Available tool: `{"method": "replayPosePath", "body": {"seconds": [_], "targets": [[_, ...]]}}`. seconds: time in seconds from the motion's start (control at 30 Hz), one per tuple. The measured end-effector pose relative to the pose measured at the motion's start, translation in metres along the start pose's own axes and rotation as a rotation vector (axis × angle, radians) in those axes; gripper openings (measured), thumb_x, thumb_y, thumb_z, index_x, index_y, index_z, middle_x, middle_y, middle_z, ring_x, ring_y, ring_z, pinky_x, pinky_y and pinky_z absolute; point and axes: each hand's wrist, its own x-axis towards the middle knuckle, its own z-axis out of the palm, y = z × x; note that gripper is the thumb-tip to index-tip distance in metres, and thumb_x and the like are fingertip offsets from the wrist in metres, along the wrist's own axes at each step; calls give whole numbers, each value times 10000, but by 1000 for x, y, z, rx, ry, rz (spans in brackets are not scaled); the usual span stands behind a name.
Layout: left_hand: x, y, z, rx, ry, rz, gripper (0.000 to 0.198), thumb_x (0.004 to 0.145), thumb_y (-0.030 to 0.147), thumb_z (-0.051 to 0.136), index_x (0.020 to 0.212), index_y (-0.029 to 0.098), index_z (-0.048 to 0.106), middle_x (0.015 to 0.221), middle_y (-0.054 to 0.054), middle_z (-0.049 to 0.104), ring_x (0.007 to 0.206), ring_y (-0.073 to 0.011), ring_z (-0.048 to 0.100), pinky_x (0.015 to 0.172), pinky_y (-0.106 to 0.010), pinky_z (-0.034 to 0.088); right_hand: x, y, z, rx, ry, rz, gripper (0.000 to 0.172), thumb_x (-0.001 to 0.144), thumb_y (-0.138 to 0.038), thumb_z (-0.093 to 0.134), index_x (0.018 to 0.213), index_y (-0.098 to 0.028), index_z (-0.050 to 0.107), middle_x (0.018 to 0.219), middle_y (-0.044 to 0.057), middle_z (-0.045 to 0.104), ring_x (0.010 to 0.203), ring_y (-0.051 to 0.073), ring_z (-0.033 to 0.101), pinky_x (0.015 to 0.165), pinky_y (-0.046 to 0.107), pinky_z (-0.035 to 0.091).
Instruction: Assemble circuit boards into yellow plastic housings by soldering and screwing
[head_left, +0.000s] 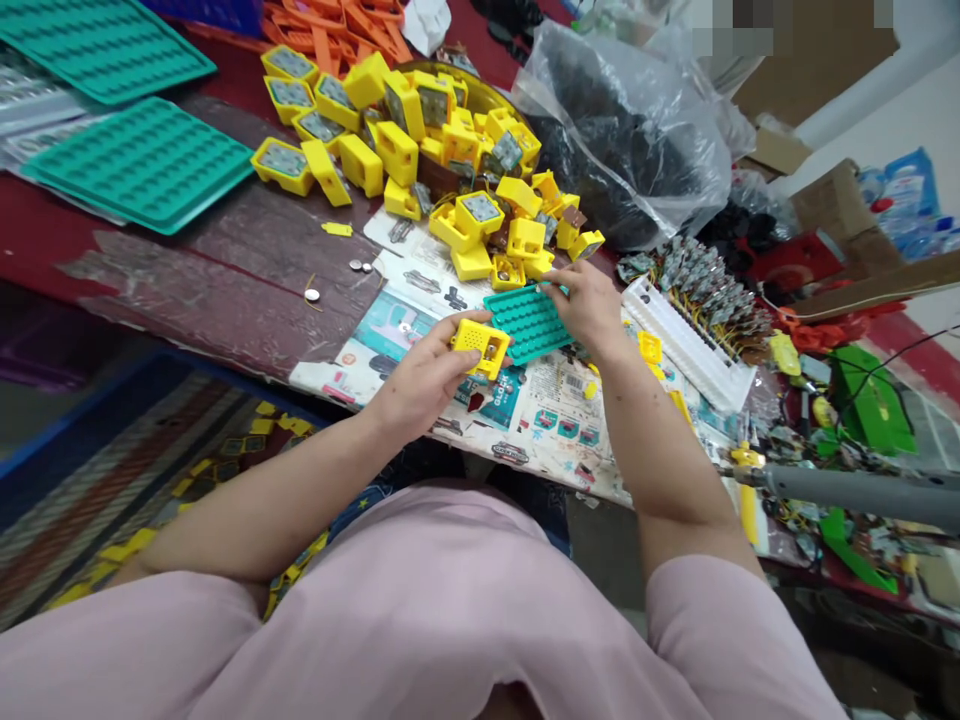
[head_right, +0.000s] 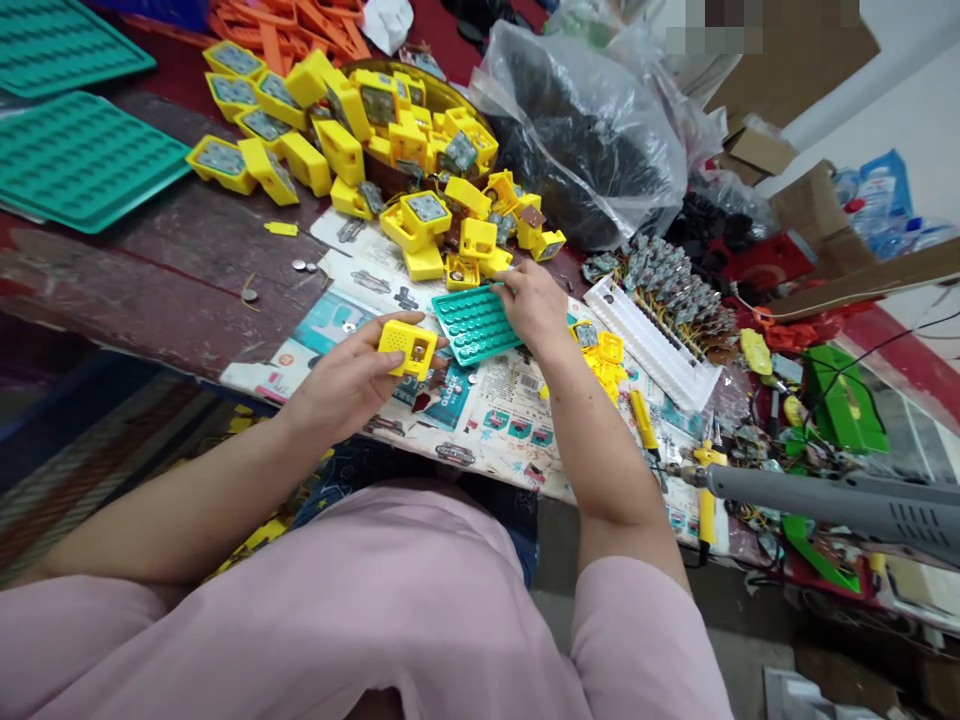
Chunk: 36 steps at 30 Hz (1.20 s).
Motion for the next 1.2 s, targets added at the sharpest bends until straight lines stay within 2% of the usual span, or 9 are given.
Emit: {"method": "replayPosePath", "body": {"seconds": [0.1,0.2,0.37,0.47,0.6,0.8,0.93,1.03,1.2], "targets": [[-1,1,0,8,-6,12,521,683,238,729,1161,191,529,906,5,694,832,-156,677,809,-284,472,8,5,11,-40,-40,54,113,831,-256,693,901,-245,781,956,66,713,929,252,649,754,358,501],[0,0,0,17,9,29,522,668,233,736,1144,197,525,901,11,686,850,-159,671,815,-282,467,-3,-4,5,9,20,60,49,813,-237,718,829,-219,761,893,63,713,845,224,644,734,346,493],[3,-5,4,21,67,40,571,643,223,737,1169,207,516,996,7,657,904,-151,623,796,-264,462,-52,-49,-22,339,272,-160,121,893,-336,654,844,-247,721,839,16,710,694,139,612,654,294,506],[4,-8,8,45,60,33,579,642,224,731,1182,205,522,984,12,638,895,-143,584,780,-252,454,-78,-70,-30,415,301,-276,89,891,-317,663,844,-260,713,834,12,707,697,130,631,621,276,516],[2,-12,13,89,44,21,561,652,213,731,1181,222,545,941,28,623,837,-120,548,743,-224,433,-93,-73,-31,247,296,-369,127,929,-244,610,879,-277,721,852,11,710,760,127,651,658,260,519],[1,-19,15,130,43,-25,539,668,256,771,1166,242,565,791,54,555,624,-83,459,500,-199,314,-104,-76,-40,-197,345,-547,188,946,-133,537,958,-194,714,874,59,721,752,153,612,589,287,417],[4,-20,15,142,29,24,481,684,271,785,1119,231,583,771,50,563,626,-86,491,522,-210,342,-106,-79,-48,-224,317,-581,230,963,-124,492,963,-196,711,857,51,712,735,150,606,591,290,422],[6,-17,15,122,25,31,473,689,265,777,1105,222,558,849,39,625,755,-111,590,650,-215,422,-90,-59,-46,-25,344,-479,169,965,-225,553,956,-258,719,890,23,709,781,135,636,663,259,481],[7,-12,14,115,17,34,528,665,271,758,1127,212,508,911,25,652,825,-146,630,772,-267,453,-36,-9,-20,-66,157,16,166,934,-275,591,920,-221,747,970,88,688,938,227,636,797,349,504]]}}
